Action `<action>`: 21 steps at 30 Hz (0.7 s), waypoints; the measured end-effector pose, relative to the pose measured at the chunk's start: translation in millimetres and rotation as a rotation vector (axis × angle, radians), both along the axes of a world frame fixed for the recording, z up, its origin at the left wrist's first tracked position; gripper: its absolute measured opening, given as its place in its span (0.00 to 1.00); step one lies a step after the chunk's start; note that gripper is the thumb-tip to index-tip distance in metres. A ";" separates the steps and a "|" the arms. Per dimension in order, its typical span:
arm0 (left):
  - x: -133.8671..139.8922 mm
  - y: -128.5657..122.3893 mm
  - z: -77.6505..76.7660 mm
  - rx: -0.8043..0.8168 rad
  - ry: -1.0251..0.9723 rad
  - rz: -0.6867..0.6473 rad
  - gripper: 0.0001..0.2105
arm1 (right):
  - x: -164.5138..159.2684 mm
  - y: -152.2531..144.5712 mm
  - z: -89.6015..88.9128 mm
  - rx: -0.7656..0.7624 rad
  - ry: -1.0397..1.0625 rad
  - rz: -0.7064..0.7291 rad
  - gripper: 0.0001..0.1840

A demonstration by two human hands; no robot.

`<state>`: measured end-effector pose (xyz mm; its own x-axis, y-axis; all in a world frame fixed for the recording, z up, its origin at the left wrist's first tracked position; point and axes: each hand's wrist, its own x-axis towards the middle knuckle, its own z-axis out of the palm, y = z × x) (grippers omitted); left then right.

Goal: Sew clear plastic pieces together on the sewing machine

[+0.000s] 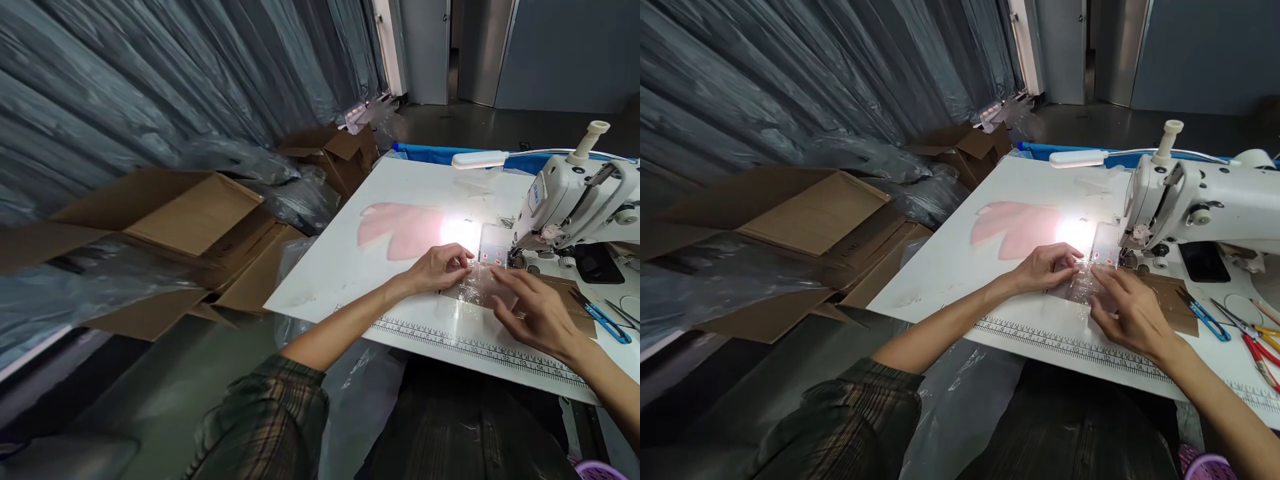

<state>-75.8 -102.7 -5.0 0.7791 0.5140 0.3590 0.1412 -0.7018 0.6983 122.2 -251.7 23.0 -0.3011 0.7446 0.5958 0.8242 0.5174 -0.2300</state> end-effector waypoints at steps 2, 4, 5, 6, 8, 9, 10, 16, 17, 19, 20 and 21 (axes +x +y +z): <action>0.3 -12.0 13.3 -0.131 0.021 -0.088 0.04 | 1.9 12.0 -9.3 -0.188 -0.026 0.032 0.35; -1.4 -25.4 27.7 -0.218 0.037 -0.128 0.04 | 4.8 14.7 -12.3 -0.410 0.006 0.089 0.37; -3.6 -32.0 35.2 -0.254 0.030 -0.128 0.05 | 6.2 12.3 -10.6 -0.521 0.040 0.113 0.34; -6.8 -38.3 42.6 -0.298 0.021 -0.130 0.07 | 7.5 7.8 -6.8 -0.625 0.079 0.124 0.30; -15.2 -49.2 57.2 -0.436 0.037 -0.171 0.09 | 10.3 -5.2 5.3 -0.799 0.168 0.107 0.23; -19.5 -53.4 63.7 -0.525 0.057 -0.203 0.10 | 12.1 -12.0 12.6 -0.876 0.216 0.096 0.21; -23.0 -56.5 69.1 -0.609 0.080 -0.234 0.10 | 14.5 -17.7 19.7 -0.964 0.260 0.106 0.20; -5.9 -43.5 58.1 -0.661 0.155 -0.160 0.09 | 43.0 -9.3 31.2 -1.218 0.435 0.134 0.24; 2.4 -36.9 49.7 -0.639 0.133 -0.085 0.09 | 48.8 -1.9 27.3 -1.130 0.422 0.003 0.23; 18.3 -24.0 32.1 -0.680 0.085 0.069 0.09 | 58.3 12.7 17.5 -0.973 0.380 -0.230 0.17; 24.6 -18.6 24.3 -0.725 0.071 0.112 0.09 | 61.6 18.8 12.4 -0.949 0.382 -0.299 0.15; 29.2 -14.5 17.8 -0.771 0.057 0.140 0.09 | 63.8 23.6 7.5 -0.938 0.399 -0.345 0.13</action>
